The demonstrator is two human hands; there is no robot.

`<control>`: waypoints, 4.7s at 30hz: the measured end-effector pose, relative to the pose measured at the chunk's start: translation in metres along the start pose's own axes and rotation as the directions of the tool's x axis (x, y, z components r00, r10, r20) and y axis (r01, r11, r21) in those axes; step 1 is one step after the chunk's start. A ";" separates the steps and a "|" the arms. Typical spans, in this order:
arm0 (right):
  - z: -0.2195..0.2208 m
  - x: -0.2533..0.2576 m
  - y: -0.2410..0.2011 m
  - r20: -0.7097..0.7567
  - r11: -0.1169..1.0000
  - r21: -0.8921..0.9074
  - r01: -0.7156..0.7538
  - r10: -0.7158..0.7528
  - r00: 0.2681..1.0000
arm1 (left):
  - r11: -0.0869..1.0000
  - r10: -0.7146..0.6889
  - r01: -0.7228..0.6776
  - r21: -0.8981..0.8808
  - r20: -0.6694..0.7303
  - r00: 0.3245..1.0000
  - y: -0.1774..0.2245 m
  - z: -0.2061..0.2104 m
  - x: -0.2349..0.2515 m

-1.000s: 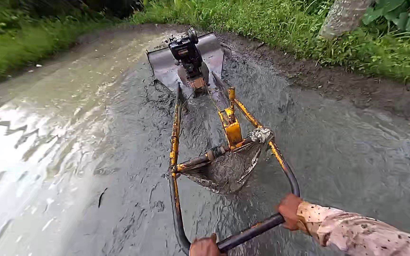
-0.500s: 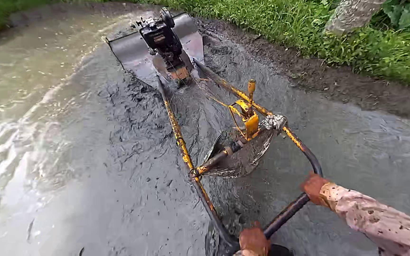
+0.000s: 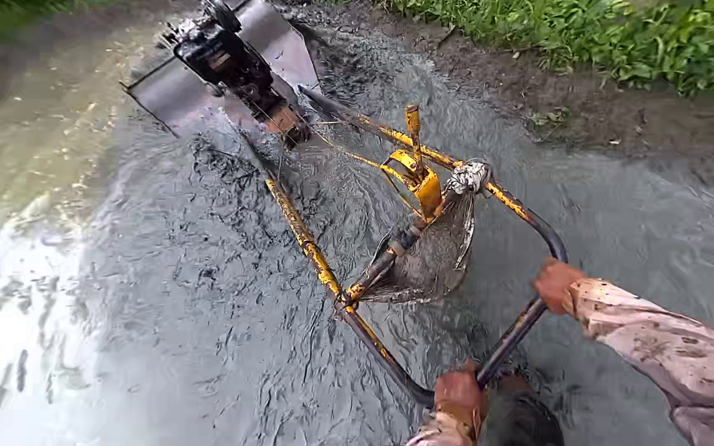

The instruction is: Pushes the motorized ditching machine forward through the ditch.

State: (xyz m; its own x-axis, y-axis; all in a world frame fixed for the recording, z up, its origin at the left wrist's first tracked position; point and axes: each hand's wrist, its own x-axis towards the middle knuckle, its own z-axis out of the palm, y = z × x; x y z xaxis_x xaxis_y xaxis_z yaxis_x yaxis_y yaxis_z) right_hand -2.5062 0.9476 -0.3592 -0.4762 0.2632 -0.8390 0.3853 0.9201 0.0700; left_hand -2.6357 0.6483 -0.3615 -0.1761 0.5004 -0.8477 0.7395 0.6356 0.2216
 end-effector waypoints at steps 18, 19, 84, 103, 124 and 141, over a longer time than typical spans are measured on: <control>-0.286 0.173 0.054 -0.022 0.989 -0.027 0.143 -0.144 0.989 | 0.974 -0.217 0.223 0.026 -0.147 0.965 -0.079 -0.260 0.131; -0.299 0.184 0.046 -0.028 0.986 -0.023 0.167 -0.167 0.986 | 0.970 -0.235 0.242 0.032 -0.136 0.962 -0.094 -0.271 0.138; -1.325 1.033 0.224 -0.317 0.054 0.936 0.348 0.559 0.766 | 0.966 -0.198 0.184 -0.182 -0.064 0.978 -0.527 -1.339 0.756; -1.758 1.298 0.326 -0.237 0.019 0.964 0.264 0.506 0.829 | 0.939 -0.320 0.275 -0.208 -0.233 0.918 -0.586 -1.721 0.925; -2.098 1.486 0.251 -0.159 -0.089 0.966 0.242 0.534 0.831 | 0.874 -0.301 0.260 -0.410 -0.038 0.953 -0.726 -2.105 1.078; -2.421 1.693 0.244 -0.187 0.262 0.964 0.046 0.545 0.817 | 0.991 -0.030 0.039 0.127 -0.073 0.997 -1.027 -2.423 1.145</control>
State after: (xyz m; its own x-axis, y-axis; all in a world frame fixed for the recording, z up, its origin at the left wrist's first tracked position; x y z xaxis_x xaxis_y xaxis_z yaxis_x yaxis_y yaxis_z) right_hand -5.1321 2.3198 -0.4567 -0.3273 0.7710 -0.5463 0.8408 -0.0262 -0.5406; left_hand -5.1712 1.9929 -0.3912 -0.2453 0.5227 -0.8165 0.8087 0.5748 0.1251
